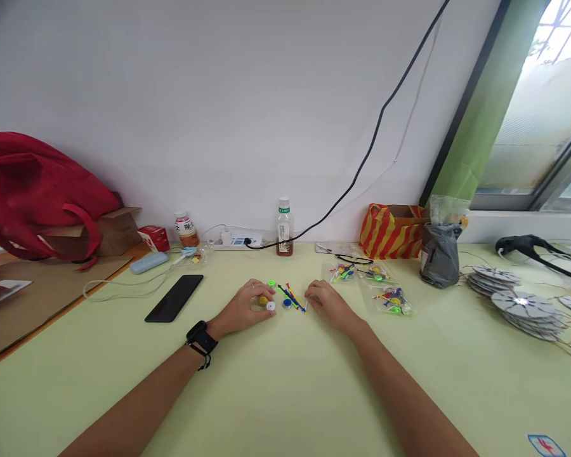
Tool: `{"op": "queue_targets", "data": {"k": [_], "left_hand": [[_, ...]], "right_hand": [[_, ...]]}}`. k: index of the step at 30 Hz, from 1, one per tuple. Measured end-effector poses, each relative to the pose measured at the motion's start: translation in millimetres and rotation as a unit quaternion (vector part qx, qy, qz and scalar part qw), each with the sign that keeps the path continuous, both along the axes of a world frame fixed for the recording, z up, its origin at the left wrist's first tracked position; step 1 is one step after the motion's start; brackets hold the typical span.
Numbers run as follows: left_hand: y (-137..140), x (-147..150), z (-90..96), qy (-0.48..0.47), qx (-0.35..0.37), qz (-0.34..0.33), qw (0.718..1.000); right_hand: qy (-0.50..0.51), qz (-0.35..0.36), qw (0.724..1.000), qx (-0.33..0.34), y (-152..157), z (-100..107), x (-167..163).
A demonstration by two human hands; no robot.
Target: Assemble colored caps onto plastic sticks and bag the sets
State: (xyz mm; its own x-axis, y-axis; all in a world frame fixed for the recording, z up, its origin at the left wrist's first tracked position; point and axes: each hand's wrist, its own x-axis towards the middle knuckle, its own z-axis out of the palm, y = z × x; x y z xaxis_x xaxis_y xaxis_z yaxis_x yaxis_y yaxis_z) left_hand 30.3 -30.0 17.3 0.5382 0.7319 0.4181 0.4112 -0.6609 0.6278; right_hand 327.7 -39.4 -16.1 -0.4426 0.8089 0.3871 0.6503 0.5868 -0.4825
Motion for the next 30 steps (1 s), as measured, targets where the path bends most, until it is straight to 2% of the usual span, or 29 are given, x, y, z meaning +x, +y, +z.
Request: {"op": "queue_targets", "data": {"k": [3,7,10,13,16,20,24,30], "left_hand": [[1,4,2.9,-0.06,-0.104,-0.011,0.993],[0,11,2.8,-0.099,-0.23,-0.03,0.968],[-7,16,-4.4,-0.116,-0.281,-0.025,0.952],[-17,15,-14.3,-0.134,-0.318,-0.032,0.938],[-25,12,-21.0,-0.159,-0.331,-0.023,0.93],[-28,9,-22.4,-0.19,-0.312,-0.018,0.931],[-27,11,-21.0,-0.2,-0.308,-0.01,0.93],[-29,14,-20.3,-0.199,-0.304,-0.006,0.932]], "right_hand": [[-0.022,-0.014,1.0,-0.006,1,3,3],[-0.069,-0.031,0.997,-0.018,-1,12,5],[-0.111,-0.049,0.992,-0.026,-5,24,10],[-0.144,-0.105,0.983,-0.052,-12,37,14],[-0.131,-0.146,0.977,-0.082,-22,50,15],[-0.043,-0.134,0.987,-0.082,-32,56,8],[-0.039,-0.127,0.99,-0.057,-32,45,2],[-0.092,-0.17,0.979,-0.065,-31,24,8]]}}
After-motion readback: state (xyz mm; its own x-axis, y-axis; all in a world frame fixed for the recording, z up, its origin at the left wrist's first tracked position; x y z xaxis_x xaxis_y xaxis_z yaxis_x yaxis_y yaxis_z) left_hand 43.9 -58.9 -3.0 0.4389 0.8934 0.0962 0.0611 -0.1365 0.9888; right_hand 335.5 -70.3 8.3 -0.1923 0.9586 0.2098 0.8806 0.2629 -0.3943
